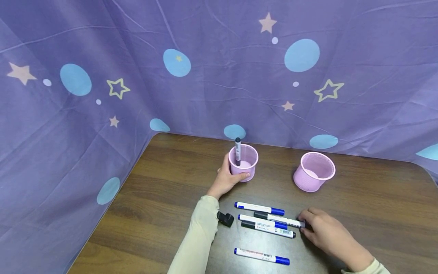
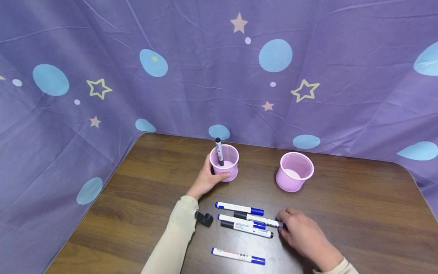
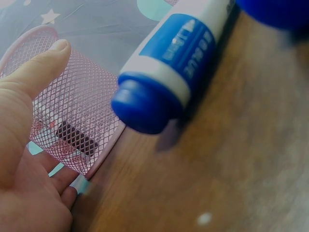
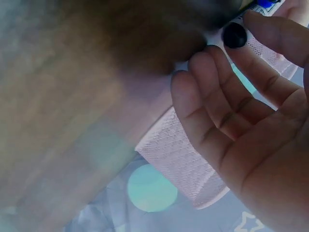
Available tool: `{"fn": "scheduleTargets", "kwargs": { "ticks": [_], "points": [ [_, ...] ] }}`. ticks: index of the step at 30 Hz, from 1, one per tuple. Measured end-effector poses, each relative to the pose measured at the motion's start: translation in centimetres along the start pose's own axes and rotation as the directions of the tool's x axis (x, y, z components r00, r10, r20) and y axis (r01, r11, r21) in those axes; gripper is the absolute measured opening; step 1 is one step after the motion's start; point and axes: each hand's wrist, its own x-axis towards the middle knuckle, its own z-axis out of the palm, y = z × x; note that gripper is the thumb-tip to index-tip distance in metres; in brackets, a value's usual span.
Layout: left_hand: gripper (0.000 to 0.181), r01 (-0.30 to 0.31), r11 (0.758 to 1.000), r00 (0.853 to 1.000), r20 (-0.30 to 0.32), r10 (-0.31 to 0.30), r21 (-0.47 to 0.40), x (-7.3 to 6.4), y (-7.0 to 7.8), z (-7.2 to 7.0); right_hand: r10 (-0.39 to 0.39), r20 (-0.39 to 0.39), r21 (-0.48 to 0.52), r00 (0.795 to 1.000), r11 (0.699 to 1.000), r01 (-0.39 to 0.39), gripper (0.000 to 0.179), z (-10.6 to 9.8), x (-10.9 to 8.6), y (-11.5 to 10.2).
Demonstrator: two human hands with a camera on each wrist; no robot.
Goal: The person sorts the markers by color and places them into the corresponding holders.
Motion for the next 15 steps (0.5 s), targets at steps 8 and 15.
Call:
{"fn": "scheduleTargets", "kwargs": {
  "ticks": [8,15],
  "points": [
    [0.096,-0.003,1.000,1.000,0.003,0.003,0.000,-0.1,-0.2,0.1,-0.124,-0.088,-0.066,0.988,0.991,0.119,0.039,0.0,-0.2,-4.6],
    [0.096,-0.009,1.000,1.000,0.003,0.009,-0.002,-0.1,0.0,-0.1,-0.415,-0.020,-0.041,0.910,0.909,0.414,0.031,2.6,-0.4,-8.2]
  ]
}}
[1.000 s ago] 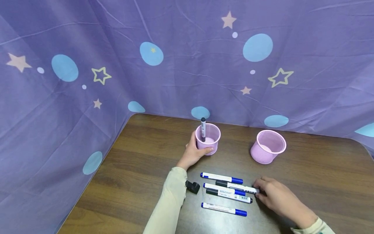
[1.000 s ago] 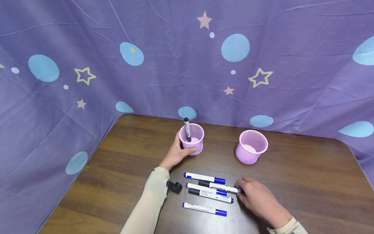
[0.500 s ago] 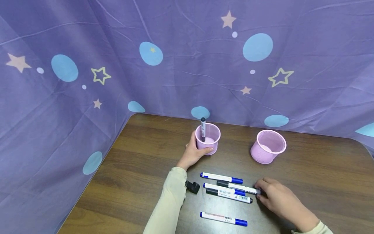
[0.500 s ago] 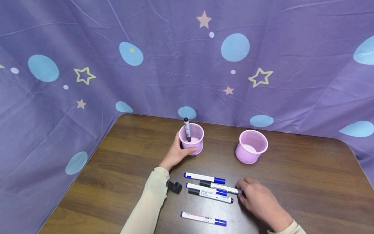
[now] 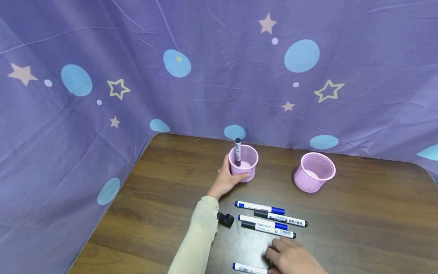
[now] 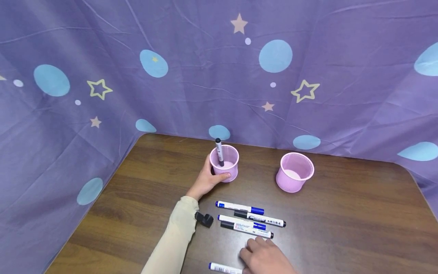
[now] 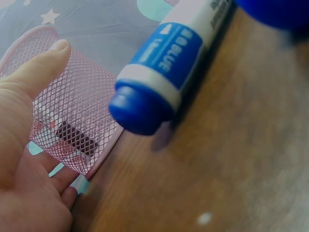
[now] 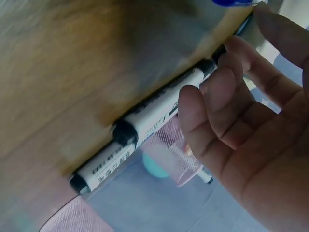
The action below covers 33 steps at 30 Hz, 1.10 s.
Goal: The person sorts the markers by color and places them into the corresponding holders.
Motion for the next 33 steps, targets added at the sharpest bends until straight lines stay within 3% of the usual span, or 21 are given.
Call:
{"fn": "scheduleTargets", "kwargs": {
  "ticks": [3,8,10,12,15,20,27,33],
  "points": [
    [0.096,0.008,1.000,1.000,0.000,-0.008,0.005,0.0,0.1,-0.1,-0.016,0.019,-0.048,1.000,0.999,0.017,0.028,0.5,0.2,-0.5],
    [0.097,0.011,1.000,1.000,-0.004,-0.011,0.010,0.1,0.1,0.0,0.034,0.168,-0.004,0.985,0.999,-0.034,0.033,0.4,0.3,-1.3],
    [0.097,0.012,1.000,1.000,-0.005,-0.011,0.009,0.1,0.0,0.0,0.047,0.202,0.008,0.978,0.999,-0.049,0.037,0.5,0.4,-1.6],
    [0.097,0.016,1.000,1.000,-0.005,-0.015,0.008,0.1,0.0,0.0,0.051,0.199,0.000,0.979,0.999,-0.052,0.030,0.6,0.5,-1.5],
    [0.098,0.022,1.000,1.000,-0.006,-0.022,0.005,0.1,0.0,0.0,0.089,0.157,-0.043,0.984,0.996,-0.083,0.021,0.6,0.7,-1.1],
    [0.098,0.016,1.000,1.000,-0.006,-0.016,-0.002,0.1,0.0,0.0,0.169,0.069,-0.149,0.983,0.976,-0.157,0.022,0.3,1.3,-0.4],
    [0.098,0.014,1.000,1.000,0.000,-0.014,-0.002,0.1,0.2,0.0,0.179,-0.148,-0.260,0.973,0.942,-0.213,0.011,1.0,1.9,0.5],
    [0.098,0.020,1.000,1.000,0.002,-0.020,0.003,0.1,0.1,0.0,0.218,-0.178,-0.259,0.959,0.930,-0.260,0.017,1.1,2.5,1.0]
  ]
}}
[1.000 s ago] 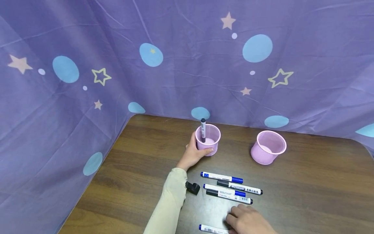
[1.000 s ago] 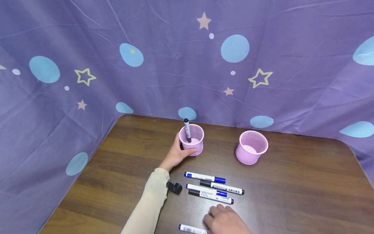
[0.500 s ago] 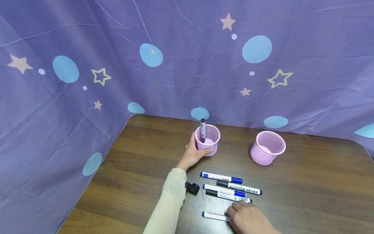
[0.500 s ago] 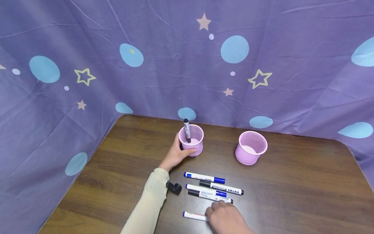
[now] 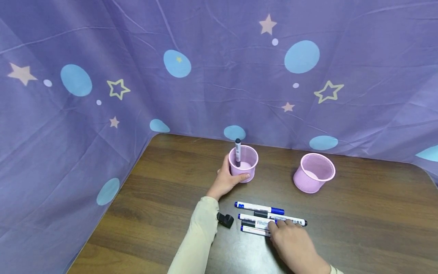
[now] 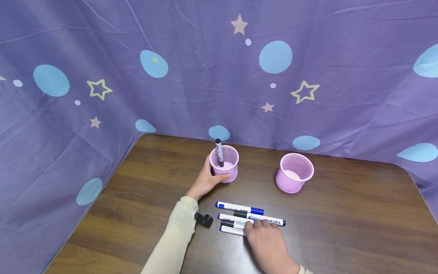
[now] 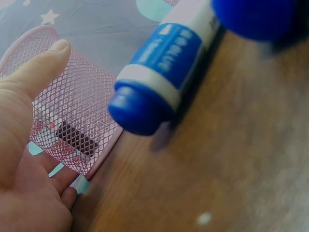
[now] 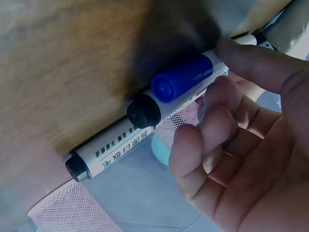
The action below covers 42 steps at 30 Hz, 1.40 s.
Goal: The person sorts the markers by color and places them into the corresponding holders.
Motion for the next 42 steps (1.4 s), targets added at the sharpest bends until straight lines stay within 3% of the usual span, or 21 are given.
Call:
{"fn": "scheduleTargets", "kwargs": {
  "ticks": [6,17,23,28,31,33,37,40,42],
  "points": [
    [0.097,-0.014,1.000,1.000,-0.007,0.014,0.004,0.1,-0.1,0.0,0.028,0.080,0.015,0.996,0.999,-0.029,0.030,-0.4,0.2,-0.1],
    [0.099,-0.009,1.000,1.000,-0.006,0.009,-0.004,0.0,-0.3,0.0,0.058,0.159,0.050,0.985,0.996,-0.067,0.038,-1.5,-0.1,0.5],
    [0.098,-0.020,1.000,1.000,-0.005,0.020,-0.004,0.0,-0.2,-0.1,0.128,0.205,0.135,0.970,0.978,-0.157,0.036,-2.5,-0.2,2.9],
    [0.097,-0.014,1.000,1.000,-0.007,0.015,0.003,0.0,-0.1,0.0,0.215,0.179,0.126,0.960,0.963,-0.239,0.030,-3.4,-0.6,5.4],
    [0.096,-0.012,1.000,1.000,-0.005,0.012,0.006,-0.1,0.0,0.1,0.176,0.198,0.166,0.964,0.964,-0.210,0.026,-3.9,-1.0,5.3],
    [0.096,-0.012,1.000,1.000,-0.003,0.012,0.009,-0.1,0.1,0.1,0.097,0.239,0.230,0.966,0.961,-0.153,0.024,-3.8,-1.3,4.4],
    [0.097,-0.015,1.000,1.000,-0.005,0.015,0.007,-0.1,0.1,0.1,-0.063,0.350,0.331,0.935,0.942,-0.061,0.021,-2.9,-1.6,2.1],
    [0.097,-0.011,1.000,1.000,-0.005,0.011,0.009,0.0,0.1,0.0,-0.089,0.392,0.314,0.916,0.948,-0.042,0.022,-2.0,-1.5,1.1],
    [0.096,-0.005,1.000,1.000,-0.006,0.005,0.009,0.0,0.1,0.1,-0.101,0.375,0.313,0.922,0.949,-0.023,0.024,-1.7,-1.4,1.0]
  ]
}}
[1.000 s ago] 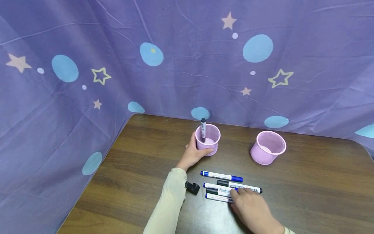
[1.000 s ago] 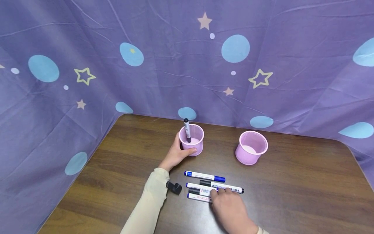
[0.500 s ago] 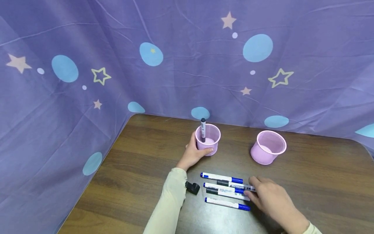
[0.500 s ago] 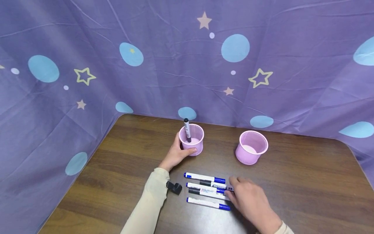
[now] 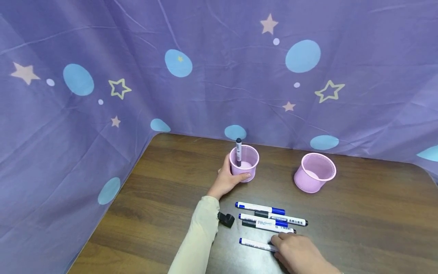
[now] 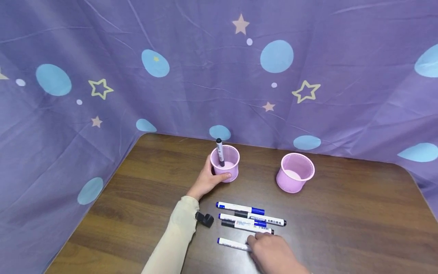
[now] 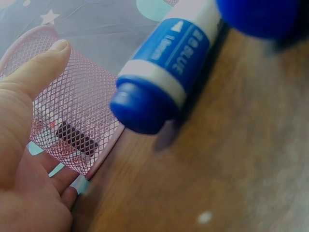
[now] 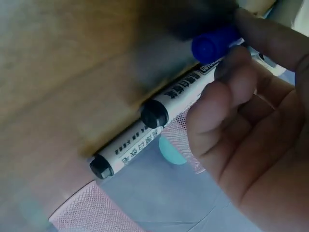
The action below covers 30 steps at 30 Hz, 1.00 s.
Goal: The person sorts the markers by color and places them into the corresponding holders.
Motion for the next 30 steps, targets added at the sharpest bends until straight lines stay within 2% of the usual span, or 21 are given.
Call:
{"fn": "scheduleTargets", "kwargs": {
  "ticks": [2,4,7,9,12,16,18,21,24,26,30],
  "points": [
    [0.096,0.006,1.000,1.000,0.004,-0.006,0.004,0.0,-0.1,0.0,-0.020,-0.061,-0.003,0.998,1.000,0.020,0.025,-0.4,0.2,0.2],
    [0.097,0.008,1.000,1.000,0.010,-0.008,0.011,0.0,-0.2,0.0,-0.046,-0.170,-0.028,0.984,0.999,0.042,0.025,-1.3,0.7,1.0],
    [0.097,0.003,1.000,1.000,0.010,-0.003,0.013,0.2,-0.4,-0.4,-0.001,-0.295,-0.078,0.955,0.997,-0.023,0.027,-3.1,2.4,2.7],
    [0.097,-0.011,1.000,1.000,0.005,0.011,0.008,0.3,-0.4,-0.6,0.064,-0.309,-0.096,0.949,0.991,-0.098,0.028,-4.1,4.0,4.0],
    [0.097,-0.027,1.000,1.000,-0.007,0.027,-0.006,0.5,-0.5,-0.9,0.146,-0.225,-0.090,0.963,0.981,-0.169,0.028,-4.7,6.4,5.6],
    [0.096,-0.013,1.000,1.000,-0.002,0.013,-0.011,0.6,-0.5,-0.7,0.146,-0.128,-0.061,0.981,0.986,-0.155,0.022,-4.2,8.5,6.9],
    [0.096,-0.002,1.000,1.000,0.005,0.002,-0.009,0.5,-0.4,-0.5,0.141,-0.131,-0.038,0.981,0.988,-0.147,0.019,-4.0,8.8,7.1],
    [0.097,-0.002,1.000,1.000,0.016,0.002,-0.005,0.5,-0.1,-0.3,0.167,-0.198,-0.024,0.966,0.984,-0.175,0.017,-4.5,8.4,7.1],
    [0.097,-0.003,1.000,1.000,0.016,0.003,-0.007,0.5,0.1,-0.2,0.215,-0.243,0.007,0.946,0.975,-0.220,0.017,-5.3,7.1,7.2],
    [0.097,0.000,1.000,1.000,0.013,0.000,-0.003,0.4,0.1,-0.1,0.246,-0.212,0.043,0.946,0.969,-0.242,0.015,-5.6,5.8,7.2],
    [0.097,0.005,1.000,1.000,0.012,-0.005,0.006,0.2,-0.1,-0.1,0.258,-0.097,0.117,0.961,0.962,-0.246,0.012,-5.1,2.9,7.7]
  ]
}}
